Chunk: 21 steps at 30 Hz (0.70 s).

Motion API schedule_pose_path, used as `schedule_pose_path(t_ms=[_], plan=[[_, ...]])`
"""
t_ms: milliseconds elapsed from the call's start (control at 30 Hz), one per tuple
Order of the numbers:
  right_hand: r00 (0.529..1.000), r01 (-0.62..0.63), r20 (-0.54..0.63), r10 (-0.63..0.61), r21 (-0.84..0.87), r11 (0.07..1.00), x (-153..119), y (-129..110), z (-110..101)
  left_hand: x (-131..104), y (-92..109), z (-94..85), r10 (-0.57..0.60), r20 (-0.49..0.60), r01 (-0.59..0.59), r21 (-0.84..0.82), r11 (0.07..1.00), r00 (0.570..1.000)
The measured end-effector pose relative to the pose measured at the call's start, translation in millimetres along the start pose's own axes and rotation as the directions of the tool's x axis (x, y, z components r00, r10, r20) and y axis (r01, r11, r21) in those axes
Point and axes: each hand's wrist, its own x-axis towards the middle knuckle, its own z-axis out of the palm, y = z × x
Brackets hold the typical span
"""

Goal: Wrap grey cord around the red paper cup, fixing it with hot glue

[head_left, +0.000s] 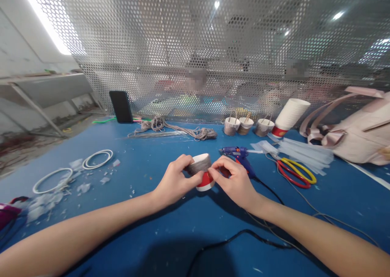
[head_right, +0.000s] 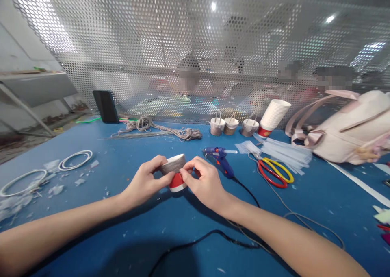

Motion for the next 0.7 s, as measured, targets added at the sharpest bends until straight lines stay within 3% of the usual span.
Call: schedule_pose_path(t_ms=[233,433,500,567,600,633,667,700], plan=[[0.993,0.017,0.117,-0.015,-0.018,1.0,-15.2,-12.4,-10.9,3.5,-4.5,-1.6,-0.002,-0.05,0.003,0.015,1.0,0.999],[0.945,0.21,0.282,-0.168,-0.127,0.969,-33.1,-18.8,-18.0,2.2,-3.5,-0.4,-0.029,-0.046,0.03,0.01,1.0,0.999],[0.879,0.352,0.402,-0.255,-0.188,0.917,-40.0,-21.1,-24.9,1.7,-2.6,-1.1,-0.033,-0.052,0.033,0.0,0.999,0.998],[0.769,0.539,0.52,-0.372,-0.215,0.815,-48.3,-20.9,-35.6,2.0,-2.6,-2.4,-0.033,-0.062,0.032,-0.019,0.999,0.998],[0.723,0.614,0.542,-0.429,-0.22,0.758,-52.5,-18.9,-42.5,2.4,-2.9,-3.2,-0.033,-0.066,0.031,-0.031,0.999,0.997],[0.713,0.645,0.532,-0.457,-0.242,0.725,-56.1,-15.5,-50.0,3.0,-3.4,-3.9,-0.032,-0.066,0.029,-0.046,0.999,0.997],[0.746,0.627,0.477,-0.465,-0.269,0.731,-58.6,-10.6,-58.0,3.5,-4.0,-4.5,-0.03,-0.066,0.026,-0.061,0.998,0.997],[0.808,0.564,0.386,-0.444,-0.295,0.771,-59.7,-4.4,-66.0,4.0,-4.7,-4.9,-0.029,-0.066,0.023,-0.079,0.997,0.997]])
